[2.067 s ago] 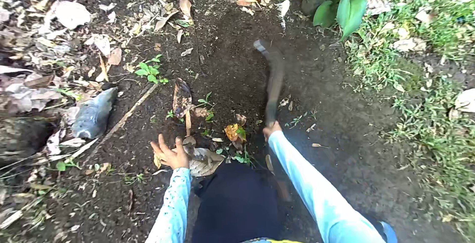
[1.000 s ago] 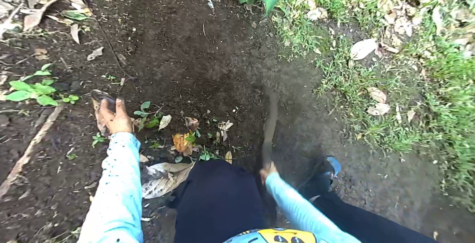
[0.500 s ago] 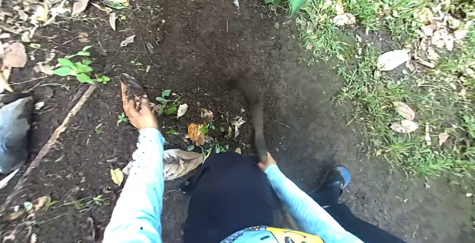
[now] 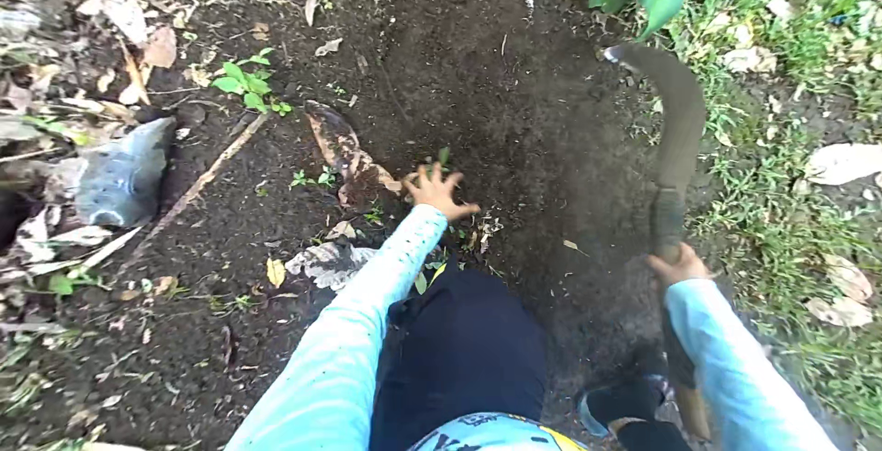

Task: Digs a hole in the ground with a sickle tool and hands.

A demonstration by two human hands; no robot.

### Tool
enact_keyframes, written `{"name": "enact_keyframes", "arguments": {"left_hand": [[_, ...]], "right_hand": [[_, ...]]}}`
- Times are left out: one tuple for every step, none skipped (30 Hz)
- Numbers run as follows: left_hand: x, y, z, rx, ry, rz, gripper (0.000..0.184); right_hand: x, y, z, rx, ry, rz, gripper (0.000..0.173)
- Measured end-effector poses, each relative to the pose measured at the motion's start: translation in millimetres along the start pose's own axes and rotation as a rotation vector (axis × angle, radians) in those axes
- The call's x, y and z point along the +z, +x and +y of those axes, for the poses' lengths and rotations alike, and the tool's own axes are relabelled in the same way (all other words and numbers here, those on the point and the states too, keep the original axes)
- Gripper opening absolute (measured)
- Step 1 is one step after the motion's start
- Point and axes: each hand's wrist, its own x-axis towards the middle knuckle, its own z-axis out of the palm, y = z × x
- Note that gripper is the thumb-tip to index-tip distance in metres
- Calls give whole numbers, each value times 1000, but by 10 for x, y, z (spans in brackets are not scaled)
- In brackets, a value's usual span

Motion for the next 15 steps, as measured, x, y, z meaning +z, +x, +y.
{"name": "enact_keyframes", "arguments": {"left_hand": [[155, -85, 72, 68, 70, -25, 95], [315, -163, 103, 126, 134, -64, 100], [437, -227, 113, 169, 181, -138, 103], [495, -276, 110, 201, 223, -224, 103], [474, -303, 98, 224, 268, -305, 101], [424, -291, 60, 245, 309, -352, 99], [372, -249, -17, 267, 338, -356, 97], [322, -184, -122, 289, 365, -327, 94], [258, -116, -217, 290, 368, -291, 91], [186, -77, -281, 278, 356, -276, 86], [146, -70, -321, 275, 336, -261, 79], [121, -80, -348, 276, 315, -254, 73], [90, -113, -375, 282, 313, -262, 69], [44, -168, -415, 284, 328, -287, 66], [-36, -237, -495, 269, 341, -325, 64]], "right_hand": [[-57, 8, -61, -15, -4, 11, 68], [-82, 3, -127, -27, -10, 14, 67], [-74, -2, -187, -41, -12, 14, 66], [-32, -22, -243, -56, -4, 10, 65], [36, -53, -294, -70, 14, 1, 63], [120, -83, -315, -91, 39, -12, 62], [213, -127, -326, -110, 71, -36, 60], [312, -169, -333, -134, 101, -62, 58], [410, -198, -333, -147, 126, -85, 58], [496, -232, -321, -148, 133, -110, 57], [564, -255, -306, -150, 127, -128, 57], [617, -265, -299, -155, 121, -144, 57], [659, -262, -294, -166, 115, -161, 56], [686, -256, -290, -181, 108, -176, 56], [711, -246, -285, -193, 102, -192, 56]]}}
